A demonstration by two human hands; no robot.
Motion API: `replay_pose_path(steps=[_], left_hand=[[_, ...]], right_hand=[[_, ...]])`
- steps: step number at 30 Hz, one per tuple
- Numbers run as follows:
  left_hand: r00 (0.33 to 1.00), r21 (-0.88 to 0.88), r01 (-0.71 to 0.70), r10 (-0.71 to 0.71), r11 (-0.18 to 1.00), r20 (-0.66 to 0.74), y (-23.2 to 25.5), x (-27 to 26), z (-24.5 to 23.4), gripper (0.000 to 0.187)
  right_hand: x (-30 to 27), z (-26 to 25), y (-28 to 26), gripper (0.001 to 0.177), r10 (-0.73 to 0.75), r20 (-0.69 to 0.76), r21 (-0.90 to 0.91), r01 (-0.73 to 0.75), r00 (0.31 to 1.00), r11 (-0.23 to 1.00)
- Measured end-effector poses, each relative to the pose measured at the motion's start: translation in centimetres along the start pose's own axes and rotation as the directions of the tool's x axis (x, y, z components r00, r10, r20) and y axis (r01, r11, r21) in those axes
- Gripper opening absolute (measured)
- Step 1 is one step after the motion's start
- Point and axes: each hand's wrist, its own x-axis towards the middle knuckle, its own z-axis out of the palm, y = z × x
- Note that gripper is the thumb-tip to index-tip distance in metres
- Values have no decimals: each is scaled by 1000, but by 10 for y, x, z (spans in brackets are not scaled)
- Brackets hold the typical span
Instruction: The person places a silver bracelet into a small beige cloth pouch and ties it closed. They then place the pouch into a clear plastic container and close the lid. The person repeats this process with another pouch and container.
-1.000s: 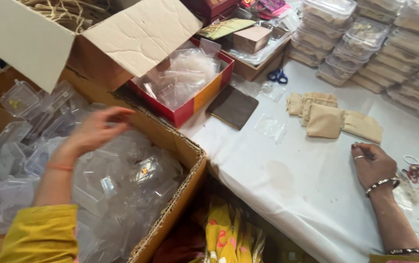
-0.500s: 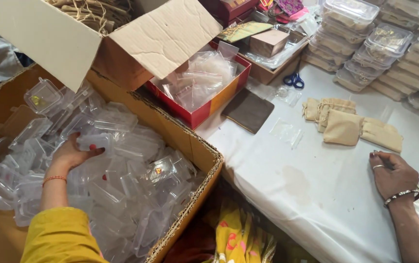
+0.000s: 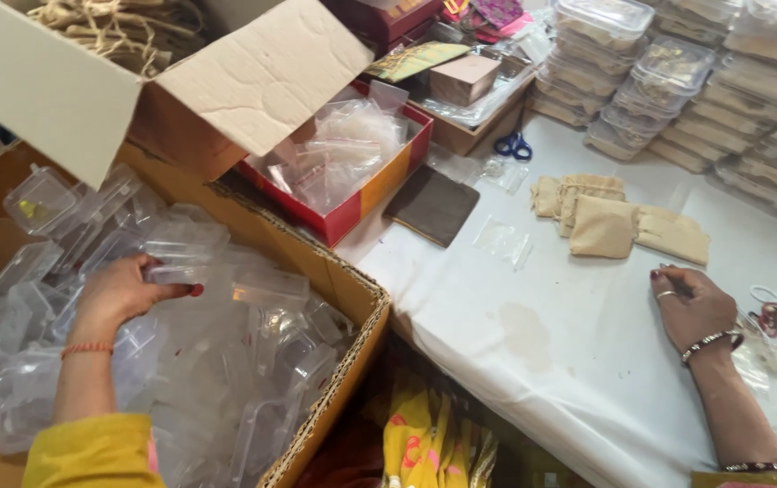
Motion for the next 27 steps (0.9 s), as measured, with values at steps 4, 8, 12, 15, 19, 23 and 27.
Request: replay_pose_path(steps=[4,8,12,15,19,23,27], left_hand=[[990,159,-24,45,987,-133,54,-56,-46,76],[968,178,-89,127,980,-216,144,-150,-104,54],[912,162,-369,390,915,-127,202,-202,-117,53],[607,95,-758,751,645,-260,243,-220,-124,51],[297,208,-897,881,390,-368,288,-193,-96,46],[160,431,-844,917,319,-365,331,-156,-71,57],[267,259,-894,900,365,-346,348,-114,-52,72]], right_hand=[[-1,-2,-6,24,-43,-4,53,43,999,998],[1,-2,-7,22,-25,29,83,23,999,996],[1,-2,-5,23,-40,59,83,35,997,996],[0,-4,-10,23,-39,73,22,38,997,999],[1,-4,-13,24,-3,65,-2,3,998,1000],[2,-2,-10,24,-9,64,15,8,998,1000],[3,-3,-11,23,-9,66,5,8,998,1000]])
